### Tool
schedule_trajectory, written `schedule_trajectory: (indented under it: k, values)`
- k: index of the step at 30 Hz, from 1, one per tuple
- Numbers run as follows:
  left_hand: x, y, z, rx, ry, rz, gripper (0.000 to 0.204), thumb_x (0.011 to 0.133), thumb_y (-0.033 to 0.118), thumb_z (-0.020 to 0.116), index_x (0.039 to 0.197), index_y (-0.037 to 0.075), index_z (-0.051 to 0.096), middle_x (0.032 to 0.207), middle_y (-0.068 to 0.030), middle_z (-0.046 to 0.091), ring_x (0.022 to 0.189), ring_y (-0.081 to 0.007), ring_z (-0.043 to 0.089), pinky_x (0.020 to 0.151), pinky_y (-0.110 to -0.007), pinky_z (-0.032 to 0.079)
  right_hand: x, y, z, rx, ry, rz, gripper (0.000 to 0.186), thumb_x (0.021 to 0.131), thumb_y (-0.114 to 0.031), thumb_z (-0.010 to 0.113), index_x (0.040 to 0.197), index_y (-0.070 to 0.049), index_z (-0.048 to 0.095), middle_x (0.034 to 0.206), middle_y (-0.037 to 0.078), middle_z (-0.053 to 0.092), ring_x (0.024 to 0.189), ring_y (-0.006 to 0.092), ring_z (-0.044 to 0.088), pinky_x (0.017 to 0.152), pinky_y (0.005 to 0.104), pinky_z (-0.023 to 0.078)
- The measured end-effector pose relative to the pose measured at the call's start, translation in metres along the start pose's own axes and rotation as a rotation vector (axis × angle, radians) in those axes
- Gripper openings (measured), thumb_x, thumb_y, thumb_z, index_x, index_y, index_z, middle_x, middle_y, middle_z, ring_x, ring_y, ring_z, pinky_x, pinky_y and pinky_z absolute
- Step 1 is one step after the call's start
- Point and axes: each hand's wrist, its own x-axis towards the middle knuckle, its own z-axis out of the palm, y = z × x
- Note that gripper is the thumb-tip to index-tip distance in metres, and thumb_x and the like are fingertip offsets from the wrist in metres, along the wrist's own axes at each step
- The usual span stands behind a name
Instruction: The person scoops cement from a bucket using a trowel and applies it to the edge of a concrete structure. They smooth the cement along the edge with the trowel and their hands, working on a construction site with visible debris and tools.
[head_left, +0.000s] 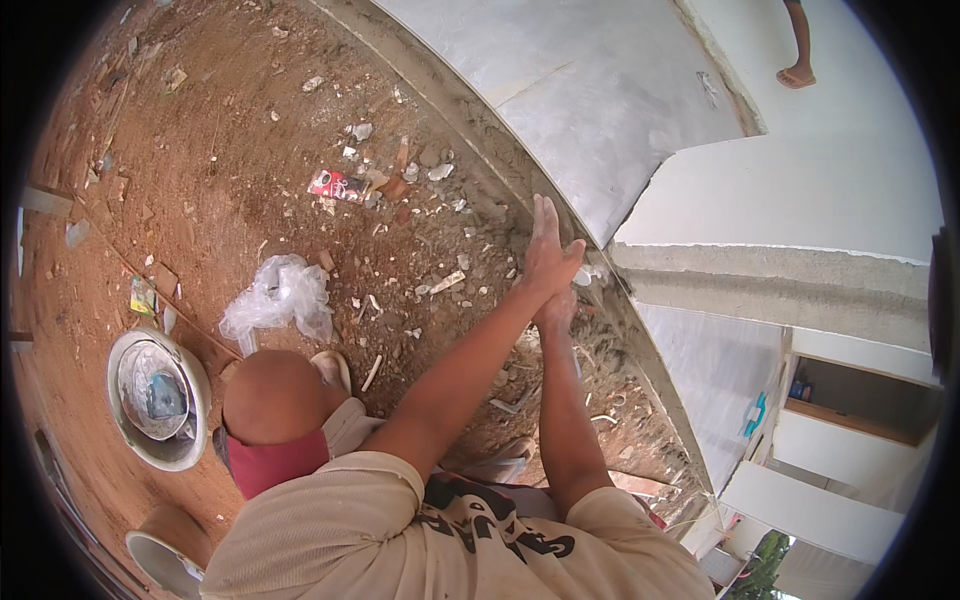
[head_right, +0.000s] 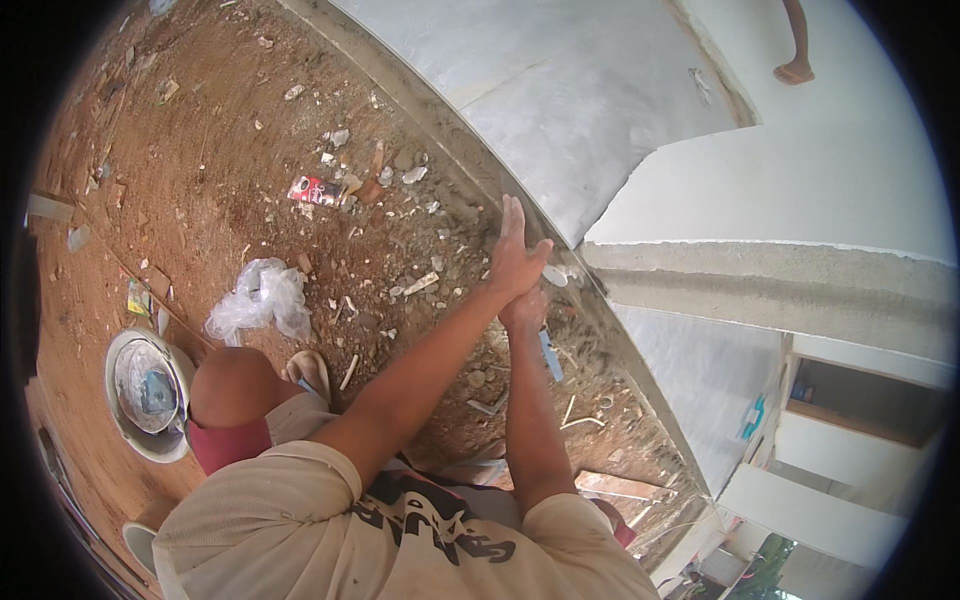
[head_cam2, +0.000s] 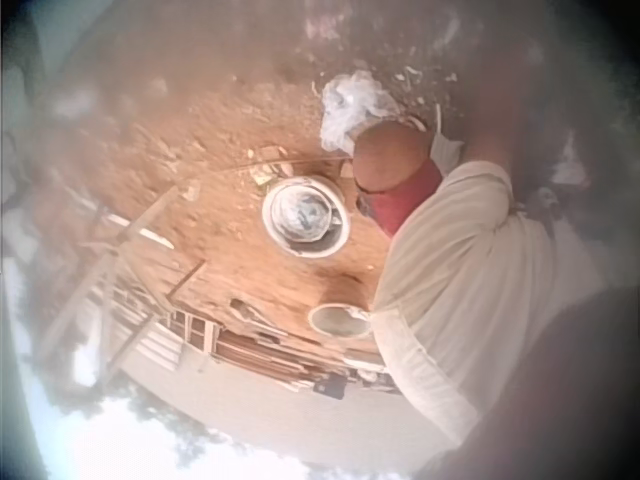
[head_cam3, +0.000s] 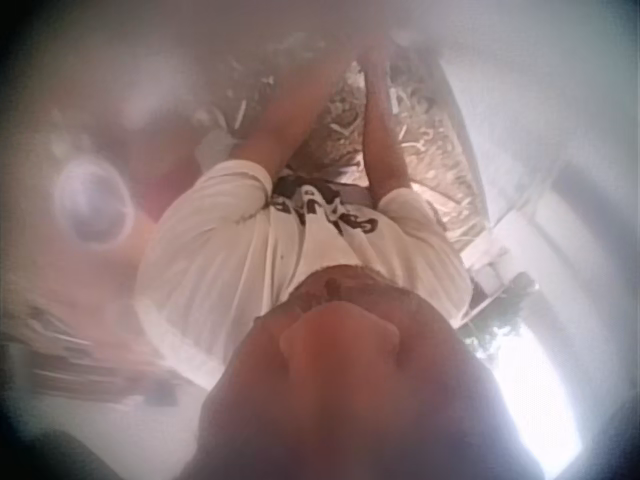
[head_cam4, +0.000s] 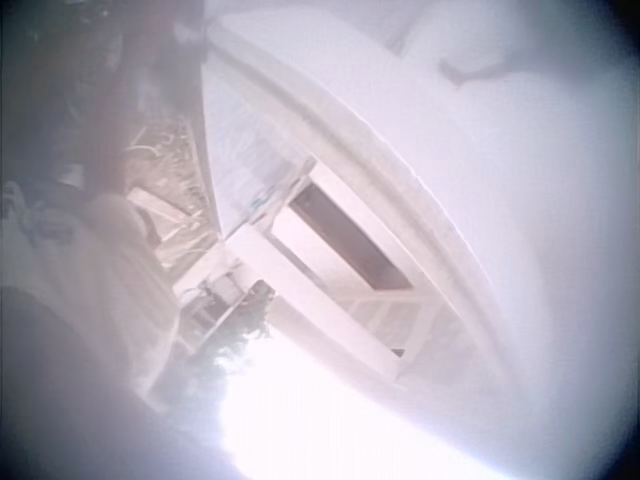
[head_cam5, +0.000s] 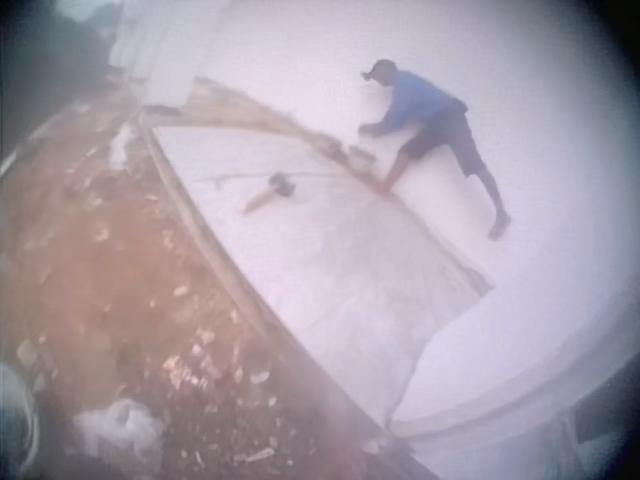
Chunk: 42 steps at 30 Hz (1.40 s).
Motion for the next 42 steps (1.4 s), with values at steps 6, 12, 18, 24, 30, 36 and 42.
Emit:
schedule_trajectory:
  k: [6, 12, 18, 24, 30, 36, 42]
  values:
    - [-0.001, 0.014, -0.006, -0.082, 0.24, 0.01, 0.086, 0.086, 0.025, 0.062, 0.151, -0.006, 0.015, 0.16, -0.0249, 0.008, 0.147, -0.0388, 0.017, 0.119, -0.041, 0.021, 0.005, 0.007, 0.037, 0.223, 0.116, 0.04, 0.047, 0.081, -0.042, 0.068, 0.113, -0.008, 0.067, 0.107, 0.021, 0.069, 0.101, 0.0373, 0.066, 0.086, 0.0485, 0.052]
    - [0.042, 0.01, -0.041, -0.02, 0.357, 0.007, 0.082, 0.088, 0.025, 0.059, 0.151, -0.005, 0.017, 0.16, -0.0236, 0.009, 0.148, -0.037, 0.016, 0.12, -0.041, 0.018, 0.035, -0.056, 0.017, 0.043, -0.009, -0.061, 0.046, 0.083, -0.042, 0.063, 0.114, -0.008, 0.066, 0.108, 0.021, 0.068, 0.103, 0.0396, 0.064, 0.087, 0.0499, 0.052]
    - [0.065, 0.004, -0.048, 0.073, 0.293, 0.042, 0.079, 0.088, 0.021, 0.058, 0.15, -0.007, 0.019, 0.161, -0.0236, 0.007, 0.149, -0.036, 0.011, 0.121, -0.041, 0.015, 0.058, -0.059, 0.036, 0.165, 0.052, -0.17, 0.046, 0.083, -0.041, 0.063, 0.114, -0.007, 0.065, 0.108, 0.021, 0.068, 0.105, 0.0416, 0.063, 0.088, 0.0509, 0.05]
    - [0.067, 0.001, -0.038, 0.06, 0.253, 0.024, 0.079, 0.087, 0.017, 0.055, 0.149, -0.011, 0.016, 0.16, -0.0267, 0.0, 0.149, -0.0386, 0.005, 0.121, -0.04, 0.011, 0.053, -0.05, 0.039, 0.223, 0.105, -0.23, 0.047, 0.083, -0.041, 0.064, 0.116, -0.007, 0.064, 0.111, 0.021, 0.067, 0.107, 0.041, 0.062, 0.089, 0.0501, 0.049]
    - [0.064, 0.004, -0.022, 0.1, 0.245, 0.023, 0.083, 0.083, 0.013, 0.056, 0.149, -0.013, 0.012, 0.159, -0.0284, -0.004, 0.149, -0.0402, 0.001, 0.121, -0.04, 0.011, 0.052, -0.042, 0.028, 0.236, 0.103, -0.188, 0.048, 0.083, -0.042, 0.064, 0.116, -0.007, 0.064, 0.111, 0.021, 0.067, 0.107, 0.0407, 0.062, 0.089, 0.0499, 0.049]
    - [0.039, 0.005, 0.008, 0.081, 0.149, 0.023, 0.087, 0.081, 0.012, 0.057, 0.149, -0.013, 0.009, 0.159, -0.0292, -0.007, 0.149, -0.0416, -0.001, 0.121, -0.041, 0.009, 0.044, -0.02, 0.016, 0.242, 0.094, -0.127, 0.049, 0.083, -0.042, 0.065, 0.117, -0.007, 0.064, 0.112, 0.021, 0.067, 0.108, 0.0404, 0.062, 0.089, 0.0497, 0.049]
    - [0.015, -0.01, 0.012, 0.1, 0.019, 0.09, 0.094, 0.082, 0.016, 0.061, 0.15, -0.011, 0.003, 0.159, -0.0287, -0.009, 0.148, -0.0424, -0.002, 0.121, -0.042, 0.01, 0.024, 0.008, 0.023, 0.329, 0.14, -0.064, 0.05, 0.082, -0.043, 0.066, 0.117, -0.007, 0.064, 0.114, 0.021, 0.067, 0.108, 0.0399, 0.062, 0.088, 0.0495, 0.049]
